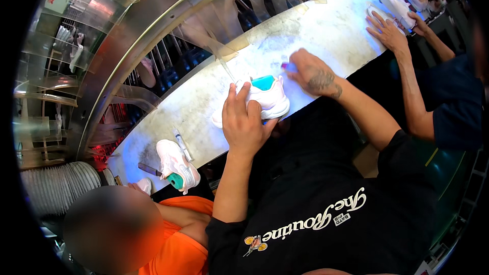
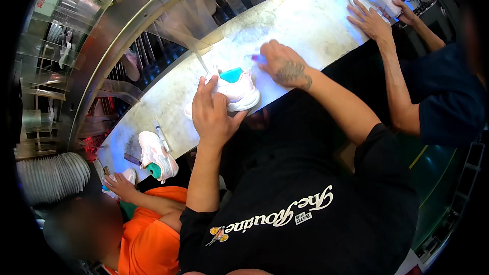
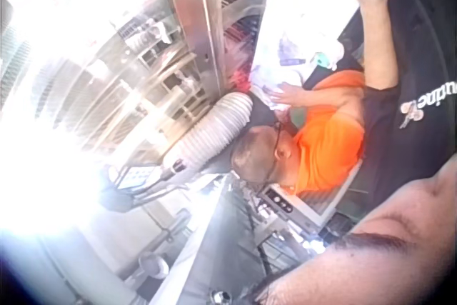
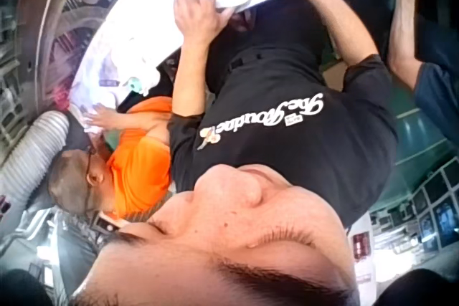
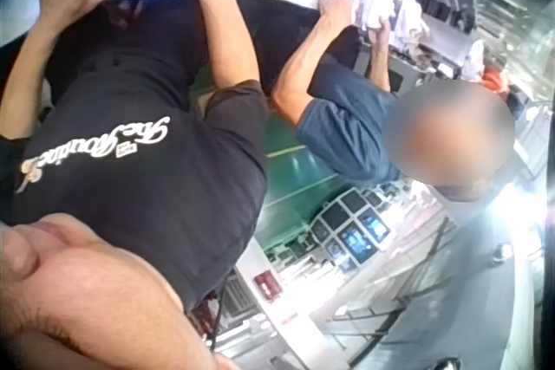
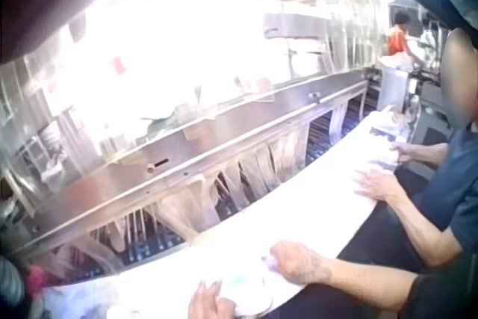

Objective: The person cleans a white sneaker with a teal sole using a white cloth and a utility knife. They wipe the shoe's surface, scrape the sole, and apply a substance from a small bottle. The person handles the shoe one at a time, rotating it to access different areas.

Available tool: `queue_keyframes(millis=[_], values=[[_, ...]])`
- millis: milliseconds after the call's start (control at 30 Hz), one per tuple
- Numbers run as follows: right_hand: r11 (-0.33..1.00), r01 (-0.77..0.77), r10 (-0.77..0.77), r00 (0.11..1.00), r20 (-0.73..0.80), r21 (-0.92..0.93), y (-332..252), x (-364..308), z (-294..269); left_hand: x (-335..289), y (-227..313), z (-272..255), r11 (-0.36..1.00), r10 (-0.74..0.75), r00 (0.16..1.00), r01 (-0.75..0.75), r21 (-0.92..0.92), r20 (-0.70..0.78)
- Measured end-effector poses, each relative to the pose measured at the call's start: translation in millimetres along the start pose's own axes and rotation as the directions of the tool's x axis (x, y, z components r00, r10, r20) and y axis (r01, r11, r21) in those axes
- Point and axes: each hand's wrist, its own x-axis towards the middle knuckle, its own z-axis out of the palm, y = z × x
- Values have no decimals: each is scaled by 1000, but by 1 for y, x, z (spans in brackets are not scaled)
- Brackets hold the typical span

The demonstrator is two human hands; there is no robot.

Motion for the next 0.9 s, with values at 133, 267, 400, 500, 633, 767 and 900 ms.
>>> queue_keyframes(millis=[133,267,400,500,633,767,900], values=[[369,-104,104,992,70,924,-73,26,-52,-2,-1,-9,998,-22,999,20,54,34],[-258,-78,6,997,83,963,-108,40,-38,1,2,-5,999,-20,999,19,45,33],[-57,-261,-14,965,260,964,-102,42,-23,-6,-1,2,998,2,1000,-2,60,11],[326,-224,-35,968,249,918,-82,59,-38,-11,-6,5,998,-19,1000,19,60,4],[937,69,-109,989,99,341,-35,74,-70,-17,-9,2,998,9,1000,-8,55,-20],[949,-24,-18,991,130,314,-25,49,-68,-14,-7,3,996,16,998,-11,87,-61],[993,46,-50,998,28,109,5,21,-21,-8,-4,7,998,36,995,-30,62,-93]])
